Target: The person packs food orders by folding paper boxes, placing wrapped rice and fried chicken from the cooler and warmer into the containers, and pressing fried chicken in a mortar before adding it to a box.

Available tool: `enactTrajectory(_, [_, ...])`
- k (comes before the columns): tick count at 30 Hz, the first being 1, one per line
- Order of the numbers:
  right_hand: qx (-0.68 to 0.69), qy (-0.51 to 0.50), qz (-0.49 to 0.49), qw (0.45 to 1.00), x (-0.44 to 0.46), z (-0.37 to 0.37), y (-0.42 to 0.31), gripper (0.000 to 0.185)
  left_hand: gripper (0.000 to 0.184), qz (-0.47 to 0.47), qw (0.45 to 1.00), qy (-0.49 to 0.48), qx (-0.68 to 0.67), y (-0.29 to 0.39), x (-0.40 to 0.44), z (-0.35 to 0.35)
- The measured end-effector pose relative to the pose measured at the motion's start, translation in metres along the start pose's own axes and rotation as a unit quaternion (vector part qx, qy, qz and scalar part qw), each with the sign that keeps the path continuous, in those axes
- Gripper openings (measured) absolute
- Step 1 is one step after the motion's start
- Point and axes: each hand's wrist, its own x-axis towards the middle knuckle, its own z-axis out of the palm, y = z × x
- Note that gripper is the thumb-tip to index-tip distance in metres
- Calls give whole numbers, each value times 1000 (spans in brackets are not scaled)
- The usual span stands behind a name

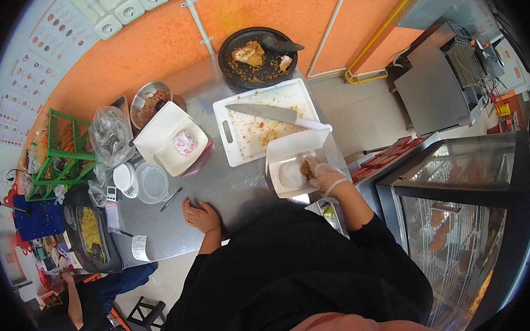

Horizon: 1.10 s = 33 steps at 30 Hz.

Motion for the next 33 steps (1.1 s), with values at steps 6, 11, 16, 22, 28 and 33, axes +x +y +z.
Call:
enactTrajectory(6, [90,68,-117,987,55,-153,-42,28,45,-1,1000,-3,-6,1,-1,0])
enactTrajectory(11, [16,168,-76,983,213,-195,-43,28,46,-23,1000,-3,-11,4,0,-2])
enactTrajectory(16, [-242,64,-70,966,323,-135,1,32,46,-27,999,-11,-21,5,2,-5])
enactTrajectory(22, [-345,16,-39,938,352,-104,24,29,46,-43,999,-24,-23,5,3,-5])
enactTrajectory(28, [-250,121,-2,960,326,-135,21,29,46,-40,999,-12,-25,5,4,-2])
enactTrajectory(33, [431,89,-19,898,245,-169,26,15,45,-23,999,-7,-25,2,2,-1])
